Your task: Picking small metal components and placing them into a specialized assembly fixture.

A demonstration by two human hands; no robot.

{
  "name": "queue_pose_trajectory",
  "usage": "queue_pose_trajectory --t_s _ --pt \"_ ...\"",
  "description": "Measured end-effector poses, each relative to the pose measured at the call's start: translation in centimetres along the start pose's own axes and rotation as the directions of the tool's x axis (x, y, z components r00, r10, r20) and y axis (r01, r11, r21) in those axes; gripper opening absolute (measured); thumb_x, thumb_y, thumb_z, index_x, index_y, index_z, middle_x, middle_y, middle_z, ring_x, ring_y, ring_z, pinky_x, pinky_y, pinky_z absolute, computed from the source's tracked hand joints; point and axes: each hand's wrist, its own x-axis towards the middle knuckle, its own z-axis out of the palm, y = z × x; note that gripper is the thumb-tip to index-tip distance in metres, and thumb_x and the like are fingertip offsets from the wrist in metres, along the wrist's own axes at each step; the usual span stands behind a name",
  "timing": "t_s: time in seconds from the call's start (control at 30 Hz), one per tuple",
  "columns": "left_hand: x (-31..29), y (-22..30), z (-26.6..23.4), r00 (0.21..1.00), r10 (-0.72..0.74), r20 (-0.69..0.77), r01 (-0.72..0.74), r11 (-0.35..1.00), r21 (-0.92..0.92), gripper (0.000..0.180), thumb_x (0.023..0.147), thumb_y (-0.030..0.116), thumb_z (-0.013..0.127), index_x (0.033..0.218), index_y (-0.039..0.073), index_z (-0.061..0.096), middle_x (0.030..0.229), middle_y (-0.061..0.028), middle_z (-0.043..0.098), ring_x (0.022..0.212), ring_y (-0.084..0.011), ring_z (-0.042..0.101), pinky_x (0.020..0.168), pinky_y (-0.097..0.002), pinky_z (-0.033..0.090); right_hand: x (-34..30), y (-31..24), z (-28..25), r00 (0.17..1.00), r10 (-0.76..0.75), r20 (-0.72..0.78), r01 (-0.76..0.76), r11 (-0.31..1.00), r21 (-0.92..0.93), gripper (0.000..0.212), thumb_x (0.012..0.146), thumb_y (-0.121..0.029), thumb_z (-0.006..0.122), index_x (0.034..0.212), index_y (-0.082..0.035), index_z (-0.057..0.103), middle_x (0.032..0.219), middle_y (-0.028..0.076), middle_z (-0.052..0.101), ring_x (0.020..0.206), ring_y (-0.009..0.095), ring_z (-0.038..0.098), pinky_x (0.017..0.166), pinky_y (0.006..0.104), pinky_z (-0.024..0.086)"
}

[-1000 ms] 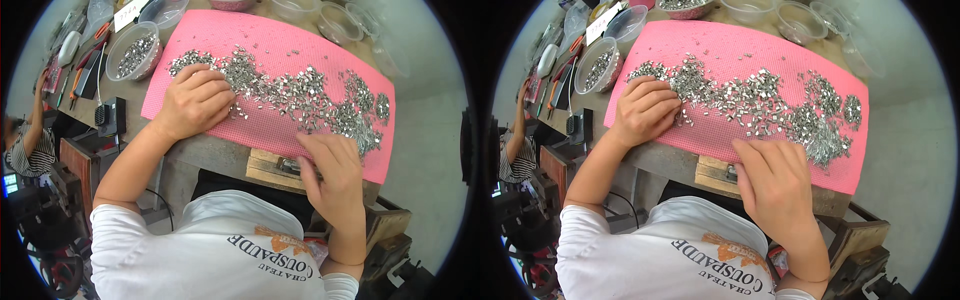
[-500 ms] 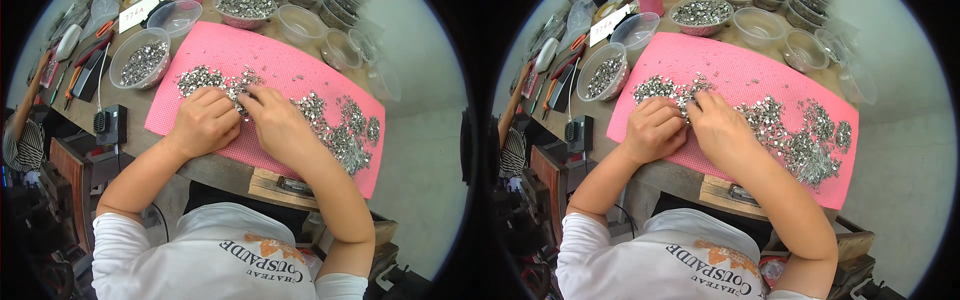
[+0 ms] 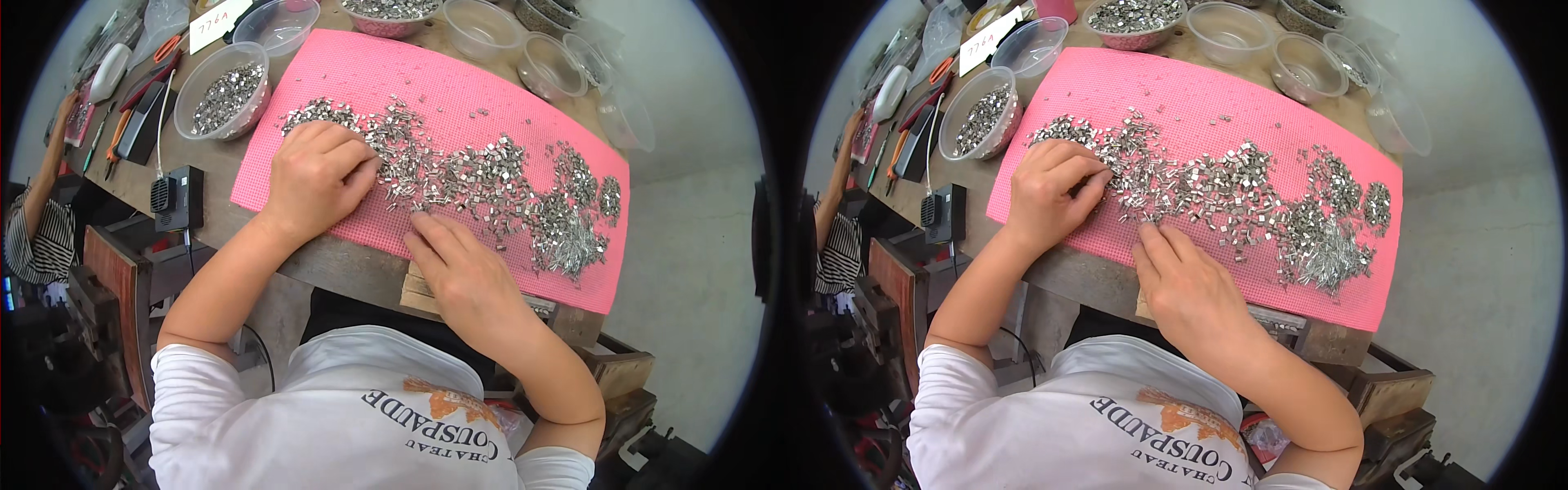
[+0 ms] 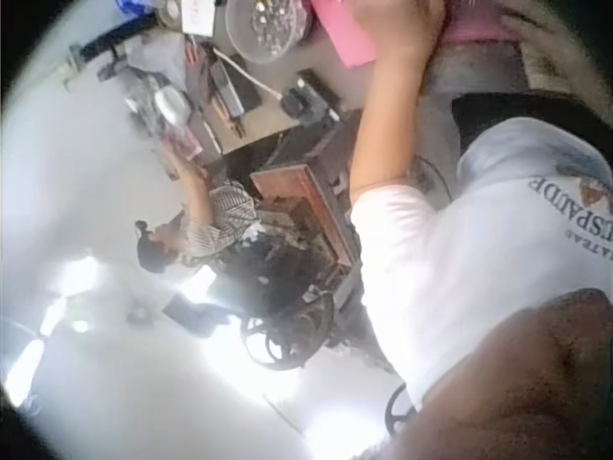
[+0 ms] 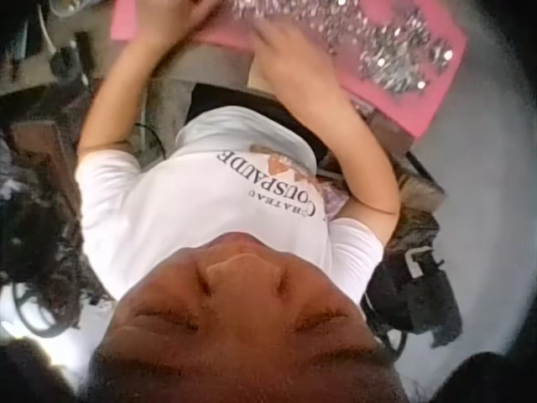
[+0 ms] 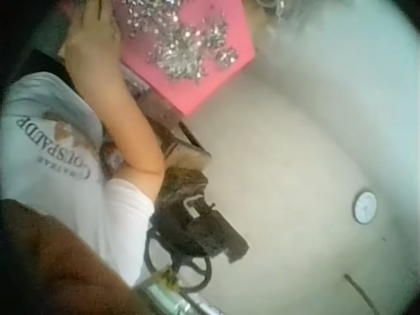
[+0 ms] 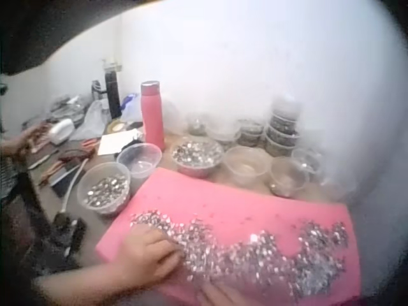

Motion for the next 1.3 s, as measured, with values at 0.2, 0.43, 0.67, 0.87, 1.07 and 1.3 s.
queue_pose_trajectory --t_s 0.2,0.43,0.67,0.87,1.07,1.3 --pt "0.1 1.5 -1.8 0.994 -0.001 0.111 0.026 0.973 -0.230 0.016 0.074 0.010 0.086 0.089 0.011 0.080 0.087 -0.0020 0.070 0.084 -0.0240 0.066 0.078 -0.0386 0.053 -2.0 1.2 -0.9 0.980 0.140 -0.145 -0.125 0.987 0.105 0.039 0.081 0.006 0.068 0.119 0.000 0.071 0.117 0.016 0.070 0.103 0.035 0.068 0.090 0.0433 0.056" --pt "0.2 2.4 -2.4 0.937 0.128 0.324 -0.105 0.991 -0.087 0.023 0.073 0.012 0.086 0.095 0.014 0.081 0.095 -0.0005 0.070 0.097 -0.0237 0.065 0.083 -0.0398 0.050 -2.6 1.8 -0.4 0.958 0.199 -0.205 -0.190 0.980 0.060 0.028 0.082 -0.001 0.069 0.110 -0.004 0.073 0.098 0.008 0.069 0.092 0.027 0.066 0.082 0.0401 0.050" --pt "0.2 3.7 -3.1 0.940 0.079 0.333 -0.073 0.997 -0.031 0.014 0.075 0.017 0.083 0.084 0.014 0.072 0.093 0.0013 0.066 0.098 -0.0225 0.061 0.085 -0.0389 0.045 -1.1 1.7 0.6 0.939 0.230 -0.255 -0.219 0.973 0.071 0.014 0.086 -0.001 0.074 0.100 -0.005 0.073 0.090 0.009 0.067 0.085 0.030 0.065 0.078 0.0416 0.049" --pt "-0.9 4.6 -2.8 0.944 0.053 0.325 -0.032 0.997 -0.067 0.019 0.069 0.018 0.086 0.080 0.013 0.072 0.091 0.0002 0.065 0.093 -0.0229 0.061 0.082 -0.0396 0.044 0.0 2.0 1.4 0.950 0.185 -0.250 -0.197 0.980 -0.027 0.008 0.085 -0.006 0.067 0.092 -0.008 0.070 0.089 0.007 0.062 0.090 0.026 0.061 0.080 0.0400 0.048" --pt "-1.0 4.4 -2.6 0.900 -0.066 0.431 0.142 0.979 -0.145 0.021 0.069 0.020 0.090 0.076 0.010 0.072 0.088 -0.0005 0.064 0.087 -0.0239 0.060 0.080 -0.0408 0.045 0.5 1.5 1.4 0.964 0.190 -0.186 -0.210 0.974 -0.091 0.004 0.087 -0.010 0.064 0.089 -0.009 0.067 0.091 0.007 0.058 0.094 0.025 0.059 0.082 0.0387 0.046" --pt "-0.6 5.5 -3.2 0.886 -0.076 0.458 0.109 0.993 -0.047 0.019 0.071 0.019 0.088 0.081 0.011 0.073 0.087 -0.0006 0.064 0.090 -0.0235 0.061 0.082 -0.0403 0.045 0.3 1.6 1.1 0.976 0.143 -0.163 -0.160 0.982 -0.100 0.004 0.086 -0.010 0.064 0.088 -0.008 0.067 0.090 0.007 0.058 0.094 0.024 0.059 0.083 0.0384 0.045"
